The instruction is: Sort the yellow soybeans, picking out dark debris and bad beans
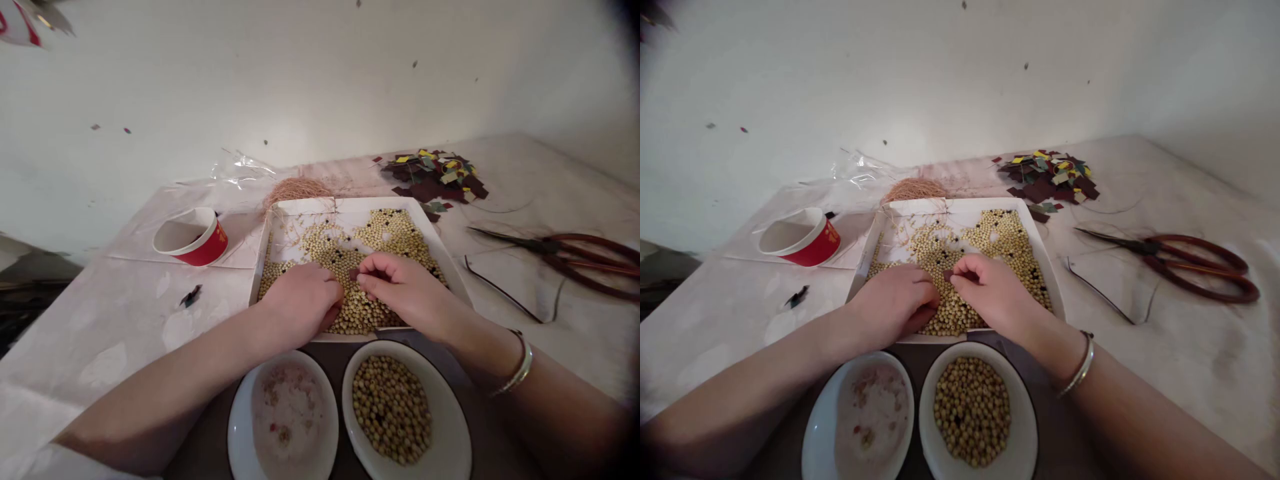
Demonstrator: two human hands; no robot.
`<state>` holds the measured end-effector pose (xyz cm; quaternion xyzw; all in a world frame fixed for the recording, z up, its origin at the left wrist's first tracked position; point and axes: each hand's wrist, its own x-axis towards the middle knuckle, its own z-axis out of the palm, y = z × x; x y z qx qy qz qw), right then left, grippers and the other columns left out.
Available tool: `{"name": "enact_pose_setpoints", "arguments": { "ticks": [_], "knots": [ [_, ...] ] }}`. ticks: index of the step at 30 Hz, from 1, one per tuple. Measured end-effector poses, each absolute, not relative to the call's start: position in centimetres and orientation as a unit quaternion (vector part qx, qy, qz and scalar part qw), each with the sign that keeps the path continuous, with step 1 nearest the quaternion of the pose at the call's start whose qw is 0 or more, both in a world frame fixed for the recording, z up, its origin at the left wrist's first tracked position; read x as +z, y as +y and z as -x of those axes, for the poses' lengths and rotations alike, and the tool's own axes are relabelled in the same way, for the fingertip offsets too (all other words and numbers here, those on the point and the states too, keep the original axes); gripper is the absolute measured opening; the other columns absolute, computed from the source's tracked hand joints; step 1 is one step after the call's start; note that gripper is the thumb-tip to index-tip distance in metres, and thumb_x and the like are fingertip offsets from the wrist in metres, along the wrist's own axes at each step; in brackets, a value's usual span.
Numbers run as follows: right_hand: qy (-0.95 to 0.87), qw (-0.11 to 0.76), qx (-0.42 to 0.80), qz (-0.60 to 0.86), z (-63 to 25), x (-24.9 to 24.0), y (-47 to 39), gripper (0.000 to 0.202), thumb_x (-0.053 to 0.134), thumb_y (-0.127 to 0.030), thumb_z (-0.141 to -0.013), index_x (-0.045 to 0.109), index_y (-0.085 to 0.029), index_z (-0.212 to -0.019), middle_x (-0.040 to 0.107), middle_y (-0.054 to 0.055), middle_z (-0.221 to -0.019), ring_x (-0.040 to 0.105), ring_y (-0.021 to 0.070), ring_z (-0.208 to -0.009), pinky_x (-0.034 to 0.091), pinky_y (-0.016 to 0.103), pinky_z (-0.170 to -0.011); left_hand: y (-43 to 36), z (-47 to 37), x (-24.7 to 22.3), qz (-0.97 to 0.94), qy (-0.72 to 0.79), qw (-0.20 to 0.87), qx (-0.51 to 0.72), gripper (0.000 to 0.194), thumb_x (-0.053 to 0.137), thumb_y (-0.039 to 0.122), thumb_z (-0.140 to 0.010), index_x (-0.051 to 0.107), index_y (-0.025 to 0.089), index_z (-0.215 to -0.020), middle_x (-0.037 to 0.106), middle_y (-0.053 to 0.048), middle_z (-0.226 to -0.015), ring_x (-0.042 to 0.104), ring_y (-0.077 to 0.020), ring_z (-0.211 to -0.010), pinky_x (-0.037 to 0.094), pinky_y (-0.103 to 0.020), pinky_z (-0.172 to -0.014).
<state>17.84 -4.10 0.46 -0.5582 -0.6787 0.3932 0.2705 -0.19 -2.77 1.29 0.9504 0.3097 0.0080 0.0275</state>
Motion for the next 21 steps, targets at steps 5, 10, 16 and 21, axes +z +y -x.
{"name": "enact_pose_setpoints", "arguments": {
  "ticks": [5,10,16,21],
  "knots": [
    [-0.677,0.275,0.398,0.555,-17.8,0.3,-4.0,0.01,0.048,-0.023,-0.08,0.053,-0.019,-0.072,0.049,-0.002,-0.061,0.043,0.0123,-0.055,0.032,0.025,-0.051,-2.8,0.2,1.8,-0.946,0.323,0.027,0.024,0.013,0.051,0.019,-0.077,0.059,0.016,-0.068,0.059,-0.004,-0.07,0.053,-0.0179,-0.071,0.042,-0.031,-0.065],
    [-0.689,0.272,0.413,0.53,-17.8,0.7,-4.5,0.011,0.048,-0.022,-0.08,0.052,-0.019,-0.07,0.046,-0.003,-0.06,0.04,0.0117,-0.055,0.03,0.025,-0.05,-3.2,0.3,3.4,-0.936,0.32,0.035,0.141,0.008,0.053,0.016,-0.077,0.06,0.017,-0.074,0.061,-0.002,-0.073,0.053,-0.0159,-0.073,0.043,-0.03,-0.069],
    [-0.694,0.263,0.445,0.502,-17.6,1.1,-5.0,0.012,0.047,-0.023,-0.081,0.051,-0.019,-0.071,0.046,-0.004,-0.061,0.039,0.0113,-0.056,0.03,0.025,-0.05,-3.3,0.3,3.4,-0.929,0.306,0.009,0.207,0.011,0.051,0.017,-0.08,0.06,0.016,-0.074,0.061,-0.003,-0.074,0.052,-0.0156,-0.074,0.043,-0.031,-0.071],
    [-0.694,0.256,0.448,0.503,-17.6,1.2,-5.0,0.011,0.048,-0.023,-0.081,0.052,-0.02,-0.071,0.045,-0.004,-0.06,0.038,0.011,-0.055,0.029,0.025,-0.049,-3.3,0.3,3.3,-0.925,0.316,-0.005,0.209,0.012,0.05,0.017,-0.081,0.06,0.015,-0.074,0.06,-0.003,-0.074,0.051,-0.0158,-0.074,0.043,-0.031,-0.069]
  ]
}}
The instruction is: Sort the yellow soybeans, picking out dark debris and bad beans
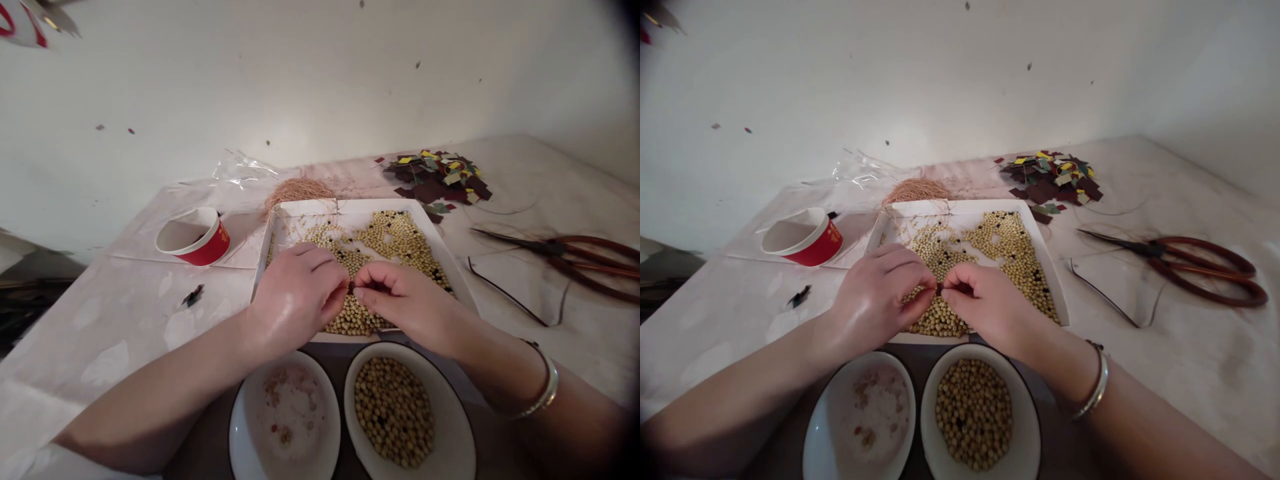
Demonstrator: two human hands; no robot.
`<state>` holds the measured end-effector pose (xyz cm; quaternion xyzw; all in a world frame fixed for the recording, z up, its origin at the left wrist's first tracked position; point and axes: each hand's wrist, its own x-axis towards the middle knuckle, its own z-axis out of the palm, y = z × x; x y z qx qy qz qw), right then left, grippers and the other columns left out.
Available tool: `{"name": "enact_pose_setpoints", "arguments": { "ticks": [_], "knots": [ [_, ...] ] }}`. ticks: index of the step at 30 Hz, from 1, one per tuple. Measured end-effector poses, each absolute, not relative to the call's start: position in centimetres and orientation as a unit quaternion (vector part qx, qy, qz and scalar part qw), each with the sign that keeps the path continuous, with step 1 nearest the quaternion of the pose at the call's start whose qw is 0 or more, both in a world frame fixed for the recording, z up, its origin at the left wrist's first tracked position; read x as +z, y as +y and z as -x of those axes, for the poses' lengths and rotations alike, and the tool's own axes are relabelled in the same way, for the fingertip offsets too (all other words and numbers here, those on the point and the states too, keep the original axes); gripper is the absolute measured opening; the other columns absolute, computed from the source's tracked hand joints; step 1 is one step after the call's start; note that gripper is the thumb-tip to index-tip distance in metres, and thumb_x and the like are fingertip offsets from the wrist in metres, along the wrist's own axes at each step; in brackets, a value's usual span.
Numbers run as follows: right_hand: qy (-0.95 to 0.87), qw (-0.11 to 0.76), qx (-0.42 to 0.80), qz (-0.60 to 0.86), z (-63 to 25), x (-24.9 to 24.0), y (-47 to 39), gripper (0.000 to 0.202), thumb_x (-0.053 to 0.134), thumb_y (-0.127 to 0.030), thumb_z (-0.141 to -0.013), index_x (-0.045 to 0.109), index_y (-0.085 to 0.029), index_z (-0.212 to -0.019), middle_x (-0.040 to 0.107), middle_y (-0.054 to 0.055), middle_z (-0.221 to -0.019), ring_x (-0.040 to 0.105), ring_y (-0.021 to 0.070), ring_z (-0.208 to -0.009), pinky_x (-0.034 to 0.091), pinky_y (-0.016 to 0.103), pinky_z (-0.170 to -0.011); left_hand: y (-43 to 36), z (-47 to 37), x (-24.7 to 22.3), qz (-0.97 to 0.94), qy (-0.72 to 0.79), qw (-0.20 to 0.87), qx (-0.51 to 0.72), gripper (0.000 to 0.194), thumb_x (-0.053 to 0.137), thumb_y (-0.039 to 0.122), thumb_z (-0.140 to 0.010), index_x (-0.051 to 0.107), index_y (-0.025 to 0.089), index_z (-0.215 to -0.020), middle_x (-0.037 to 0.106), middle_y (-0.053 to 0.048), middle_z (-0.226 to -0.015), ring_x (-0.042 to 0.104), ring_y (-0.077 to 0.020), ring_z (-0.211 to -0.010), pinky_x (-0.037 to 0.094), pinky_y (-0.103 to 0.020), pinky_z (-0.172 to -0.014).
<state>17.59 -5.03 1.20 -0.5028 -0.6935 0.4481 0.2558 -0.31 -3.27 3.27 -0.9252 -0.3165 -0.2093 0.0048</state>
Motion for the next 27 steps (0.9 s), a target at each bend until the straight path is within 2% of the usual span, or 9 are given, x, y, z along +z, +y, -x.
{"name": "enact_pose_setpoints", "arguments": {
  "ticks": [15,20,23,27],
  "knots": [
    [-0.697,0.259,0.443,0.501,-17.5,1.2,-5.1,0.01,0.048,-0.023,-0.08,0.052,-0.019,-0.071,0.047,-0.003,-0.062,0.042,0.0119,-0.059,0.033,0.024,-0.052,-3.3,0.3,3.1,0.929,-0.308,0.016,-0.204,0.015,0.049,0.019,-0.082,0.062,0.015,-0.075,0.061,-0.003,-0.073,0.052,-0.0164,-0.074,0.044,-0.031,-0.069],
    [-0.692,0.251,0.451,0.505,-17.5,1.5,-5.1,0.012,0.047,-0.024,-0.081,0.051,-0.02,-0.07,0.045,-0.004,-0.059,0.039,0.0111,-0.054,0.03,0.024,-0.049,-3.0,0.6,3.6,0.916,-0.338,0.019,-0.216,0.012,0.05,0.016,-0.08,0.06,0.015,-0.074,0.061,-0.003,-0.073,0.052,-0.0151,-0.072,0.043,-0.03,-0.068],
    [-0.685,0.261,0.433,0.524,-17.6,1.5,-4.8,0.011,0.047,-0.023,-0.08,0.051,-0.02,-0.07,0.045,-0.004,-0.059,0.04,0.0115,-0.054,0.03,0.024,-0.049,-3.7,0.5,4.4,0.917,-0.329,-0.013,-0.226,0.009,0.052,0.013,-0.078,0.059,0.015,-0.073,0.061,-0.002,-0.073,0.052,-0.014,-0.071,0.043,-0.029,-0.069],
    [-0.677,0.281,0.409,0.543,-17.9,1.3,-4.4,0.008,0.05,-0.022,-0.079,0.052,-0.019,-0.072,0.052,-0.001,-0.065,0.047,0.0137,-0.062,0.035,0.025,-0.055,-5.2,-0.2,5.1,0.949,-0.234,-0.105,-0.184,0.011,0.051,0.013,-0.077,0.06,0.016,-0.071,0.061,-0.001,-0.071,0.053,-0.0119,-0.071,0.044,-0.026,-0.072]
  ]
}}
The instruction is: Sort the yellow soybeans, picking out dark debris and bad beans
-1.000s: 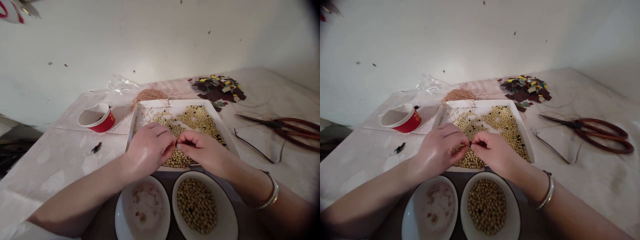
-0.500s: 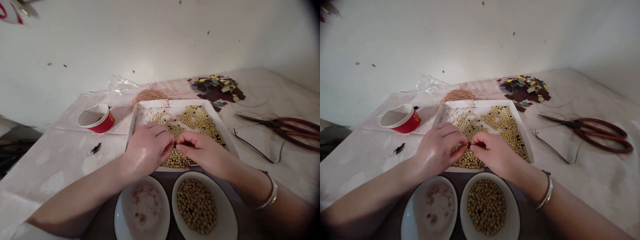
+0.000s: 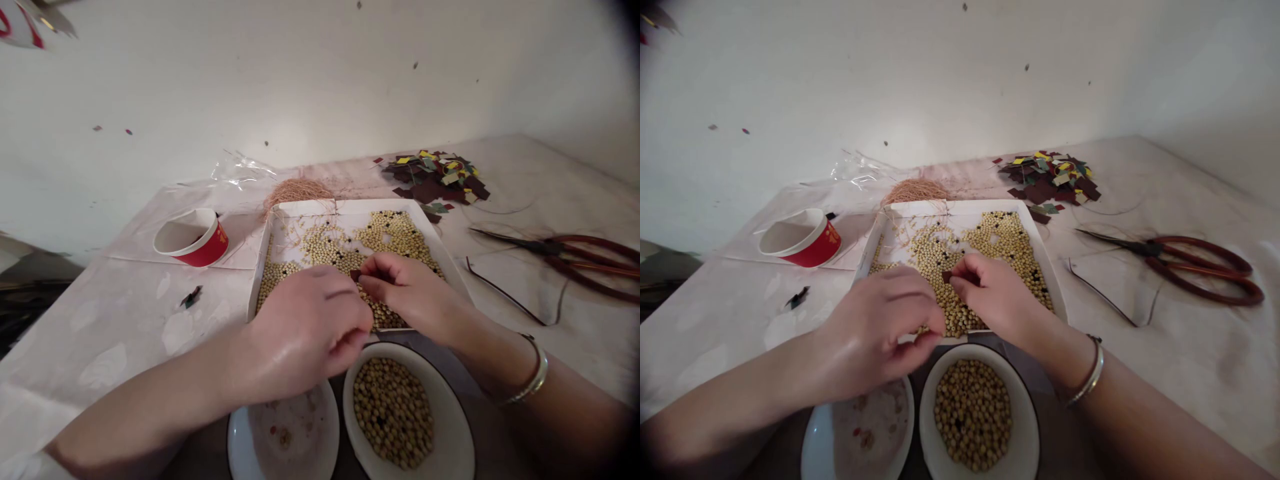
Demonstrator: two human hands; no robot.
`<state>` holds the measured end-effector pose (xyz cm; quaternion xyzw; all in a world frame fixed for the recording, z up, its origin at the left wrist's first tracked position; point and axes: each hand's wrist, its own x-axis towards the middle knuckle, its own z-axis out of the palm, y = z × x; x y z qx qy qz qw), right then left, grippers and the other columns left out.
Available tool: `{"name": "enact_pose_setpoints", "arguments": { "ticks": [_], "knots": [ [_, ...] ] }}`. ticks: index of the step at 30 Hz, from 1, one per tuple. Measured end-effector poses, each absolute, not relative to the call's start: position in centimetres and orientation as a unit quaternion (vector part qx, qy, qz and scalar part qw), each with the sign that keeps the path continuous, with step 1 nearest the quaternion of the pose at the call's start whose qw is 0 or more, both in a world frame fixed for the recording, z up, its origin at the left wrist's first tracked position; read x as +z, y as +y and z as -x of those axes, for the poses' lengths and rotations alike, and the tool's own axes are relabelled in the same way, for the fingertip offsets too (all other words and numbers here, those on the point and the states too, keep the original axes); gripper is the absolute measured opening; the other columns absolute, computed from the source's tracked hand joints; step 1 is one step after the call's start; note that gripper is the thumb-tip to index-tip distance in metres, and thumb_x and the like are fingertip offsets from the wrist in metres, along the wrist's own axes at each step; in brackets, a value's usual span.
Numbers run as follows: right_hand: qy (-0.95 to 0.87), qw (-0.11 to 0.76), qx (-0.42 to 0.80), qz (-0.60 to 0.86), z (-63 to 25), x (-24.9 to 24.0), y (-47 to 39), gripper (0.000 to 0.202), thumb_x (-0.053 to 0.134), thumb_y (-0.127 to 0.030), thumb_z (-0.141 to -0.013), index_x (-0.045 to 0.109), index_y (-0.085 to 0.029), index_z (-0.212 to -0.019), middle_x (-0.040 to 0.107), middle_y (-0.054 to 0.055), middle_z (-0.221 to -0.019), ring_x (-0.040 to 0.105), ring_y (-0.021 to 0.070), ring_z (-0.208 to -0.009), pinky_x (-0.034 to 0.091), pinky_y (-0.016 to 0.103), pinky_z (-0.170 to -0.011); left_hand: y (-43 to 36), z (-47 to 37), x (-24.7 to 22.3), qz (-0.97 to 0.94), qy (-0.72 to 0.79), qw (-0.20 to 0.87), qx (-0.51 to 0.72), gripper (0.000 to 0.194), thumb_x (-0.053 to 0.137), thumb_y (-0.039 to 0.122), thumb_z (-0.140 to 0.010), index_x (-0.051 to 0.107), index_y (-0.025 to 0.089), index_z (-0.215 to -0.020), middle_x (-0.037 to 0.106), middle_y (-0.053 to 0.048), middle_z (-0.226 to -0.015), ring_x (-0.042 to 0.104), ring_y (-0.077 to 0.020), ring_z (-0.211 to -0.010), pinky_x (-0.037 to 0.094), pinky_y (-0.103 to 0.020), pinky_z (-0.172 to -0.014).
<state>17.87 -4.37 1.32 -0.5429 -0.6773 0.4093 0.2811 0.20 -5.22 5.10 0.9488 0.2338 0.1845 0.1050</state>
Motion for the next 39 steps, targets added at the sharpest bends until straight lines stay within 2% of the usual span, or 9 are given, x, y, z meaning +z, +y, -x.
{"name": "enact_pose_setpoints", "arguments": {
  "ticks": [3,9,14,22,29,39],
  "knots": [
    [-0.684,0.277,0.403,0.541,-17.9,1.0,-4.2,0.008,0.049,-0.021,-0.079,0.054,-0.019,-0.073,0.055,0.0,-0.069,0.049,0.0146,-0.066,0.037,0.026,-0.059,-5.4,-0.5,4.9,-0.958,0.218,0.13,0.131,0.012,0.052,0.016,-0.078,0.063,0.017,-0.073,0.062,-0.001,-0.072,0.054,-0.013,-0.073,0.045,-0.026,-0.072],
    [-0.688,0.266,0.393,0.549,-17.9,0.6,-4.2,0.011,0.048,-0.021,-0.08,0.053,-0.019,-0.071,0.047,-0.003,-0.059,0.041,0.0118,-0.053,0.031,0.025,-0.051,-3.5,0.3,3.1,-0.948,0.312,0.054,0.037,0.013,0.052,0.021,-0.08,0.063,0.017,-0.074,0.061,-0.003,-0.072,0.056,-0.0181,-0.074,0.043,-0.031,-0.066],
    [-0.694,0.265,0.383,0.549,-17.9,0.3,-4.1,0.01,0.049,-0.022,-0.081,0.053,-0.019,-0.072,0.049,-0.003,-0.062,0.042,0.0119,-0.057,0.031,0.025,-0.052,-3.3,0.2,2.3,-0.95,0.31,0.046,-0.002,0.015,0.052,0.021,-0.079,0.06,0.016,-0.067,0.059,-0.003,-0.068,0.055,-0.0172,-0.068,0.042,-0.029,-0.061],
    [-0.695,0.27,0.383,0.545,-17.8,0.4,-4.3,0.01,0.049,-0.021,-0.081,0.054,-0.019,-0.072,0.049,-0.003,-0.062,0.042,0.0119,-0.056,0.031,0.025,-0.051,-3.3,0.2,2.5,-0.945,0.324,0.044,0.019,0.013,0.051,0.019,-0.078,0.059,0.017,-0.068,0.059,-0.003,-0.069,0.054,-0.0173,-0.069,0.043,-0.03,-0.063],
    [-0.695,0.274,0.414,0.519,-17.5,0.9,-4.9,0.01,0.049,-0.02,-0.08,0.051,-0.02,-0.07,0.044,-0.004,-0.059,0.039,0.0112,-0.055,0.029,0.025,-0.049,-3.5,0.7,4.6,-0.919,0.341,0.064,0.187,0.008,0.052,0.016,-0.079,0.059,0.017,-0.077,0.06,-0.001,-0.074,0.054,-0.0145,-0.074,0.042,-0.028,-0.069],
    [-0.676,0.264,0.471,0.501,-17.2,1.7,-5.3,0.013,0.047,-0.023,-0.082,0.049,-0.019,-0.07,0.041,-0.005,-0.059,0.037,0.0109,-0.055,0.03,0.024,-0.049,-3.5,0.6,3.8,-0.926,0.322,0.012,0.196,0.019,0.046,0.021,-0.087,0.061,0.015,-0.077,0.059,-0.003,-0.073,0.051,-0.0148,-0.073,0.042,-0.031,-0.07]
  ]
}}
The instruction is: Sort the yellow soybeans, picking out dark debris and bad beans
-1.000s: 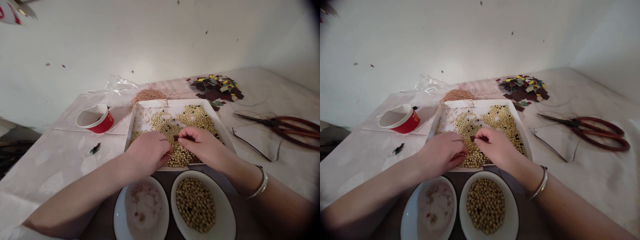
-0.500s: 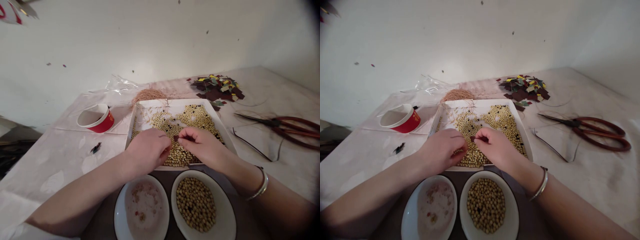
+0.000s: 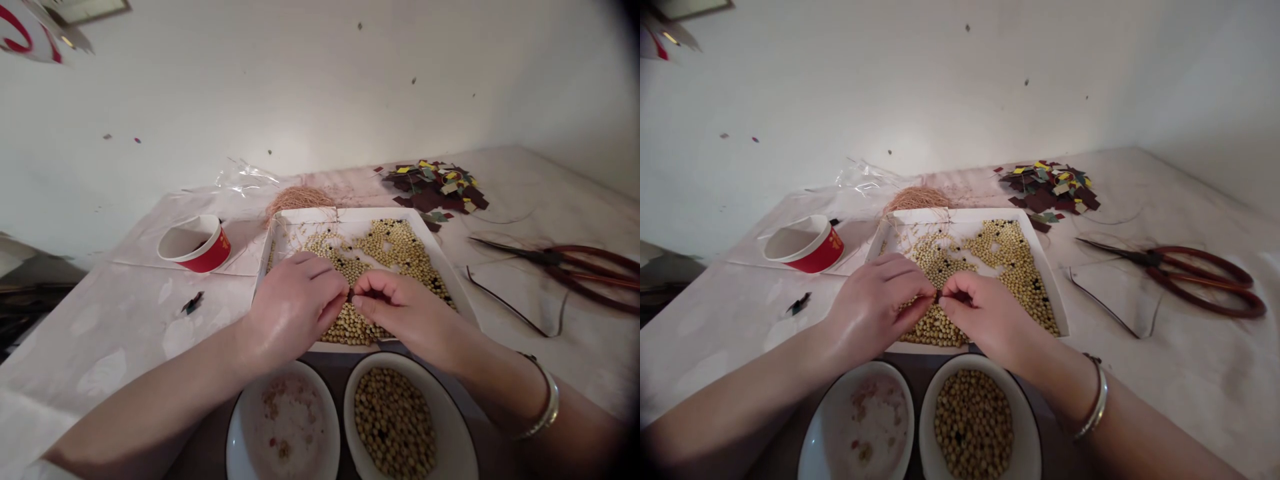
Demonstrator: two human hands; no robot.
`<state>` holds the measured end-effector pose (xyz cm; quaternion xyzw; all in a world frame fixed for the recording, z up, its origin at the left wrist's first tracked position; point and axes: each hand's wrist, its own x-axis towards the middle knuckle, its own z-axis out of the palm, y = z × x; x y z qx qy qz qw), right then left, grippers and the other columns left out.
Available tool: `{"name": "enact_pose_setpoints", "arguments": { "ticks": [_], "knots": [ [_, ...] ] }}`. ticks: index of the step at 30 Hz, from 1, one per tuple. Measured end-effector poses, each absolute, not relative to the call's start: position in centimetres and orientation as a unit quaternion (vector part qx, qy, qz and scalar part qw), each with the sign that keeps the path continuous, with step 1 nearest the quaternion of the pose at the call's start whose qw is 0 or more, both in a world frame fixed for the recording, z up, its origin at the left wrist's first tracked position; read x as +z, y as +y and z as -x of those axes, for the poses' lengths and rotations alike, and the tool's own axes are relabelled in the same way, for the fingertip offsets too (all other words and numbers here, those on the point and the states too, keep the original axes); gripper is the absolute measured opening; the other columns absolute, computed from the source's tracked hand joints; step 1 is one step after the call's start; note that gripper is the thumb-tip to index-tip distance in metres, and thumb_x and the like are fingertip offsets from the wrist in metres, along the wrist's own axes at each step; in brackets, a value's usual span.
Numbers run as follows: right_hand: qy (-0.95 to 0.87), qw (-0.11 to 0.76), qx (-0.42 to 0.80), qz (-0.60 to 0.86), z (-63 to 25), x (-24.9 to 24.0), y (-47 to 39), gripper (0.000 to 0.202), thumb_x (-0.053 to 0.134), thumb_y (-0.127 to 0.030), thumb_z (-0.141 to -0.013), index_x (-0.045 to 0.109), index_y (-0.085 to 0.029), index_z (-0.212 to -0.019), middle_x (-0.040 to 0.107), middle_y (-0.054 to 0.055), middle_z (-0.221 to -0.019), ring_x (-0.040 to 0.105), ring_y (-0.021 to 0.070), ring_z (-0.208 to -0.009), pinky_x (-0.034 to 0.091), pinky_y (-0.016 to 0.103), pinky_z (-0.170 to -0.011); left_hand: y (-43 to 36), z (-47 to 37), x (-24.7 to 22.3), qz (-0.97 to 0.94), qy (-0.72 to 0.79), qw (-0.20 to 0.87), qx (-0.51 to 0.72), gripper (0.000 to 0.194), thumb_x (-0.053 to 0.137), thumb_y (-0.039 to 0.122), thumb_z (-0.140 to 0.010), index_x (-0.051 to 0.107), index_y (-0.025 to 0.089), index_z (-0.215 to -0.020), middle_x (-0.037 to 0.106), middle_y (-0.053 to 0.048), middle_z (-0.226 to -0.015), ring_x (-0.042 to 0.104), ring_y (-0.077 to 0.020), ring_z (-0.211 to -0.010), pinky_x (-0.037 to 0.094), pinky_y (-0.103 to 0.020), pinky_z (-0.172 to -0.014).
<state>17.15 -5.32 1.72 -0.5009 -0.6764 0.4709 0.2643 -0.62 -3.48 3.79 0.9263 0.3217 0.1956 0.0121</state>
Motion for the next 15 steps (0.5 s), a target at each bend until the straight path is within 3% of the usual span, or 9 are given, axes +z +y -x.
{"name": "enact_pose_setpoints", "arguments": {
  "ticks": [15],
  "knots": [
    [-0.67,0.262,0.484,0.497,-17.01,1.47,-5.32,0.012,0.045,-0.024,-0.081,0.049,-0.019,-0.071,0.043,-0.003,-0.061,0.039,0.0125,-0.058,0.031,0.026,-0.051,-3.63,0.41,3.64,-0.917,0.335,0.013,0.216,0.017,0.046,0.019,-0.086,0.06,0.015,-0.077,0.059,-0.003,-0.073,0.052,-0.0148,-0.072,0.042,-0.031,-0.068]
  ]
}}
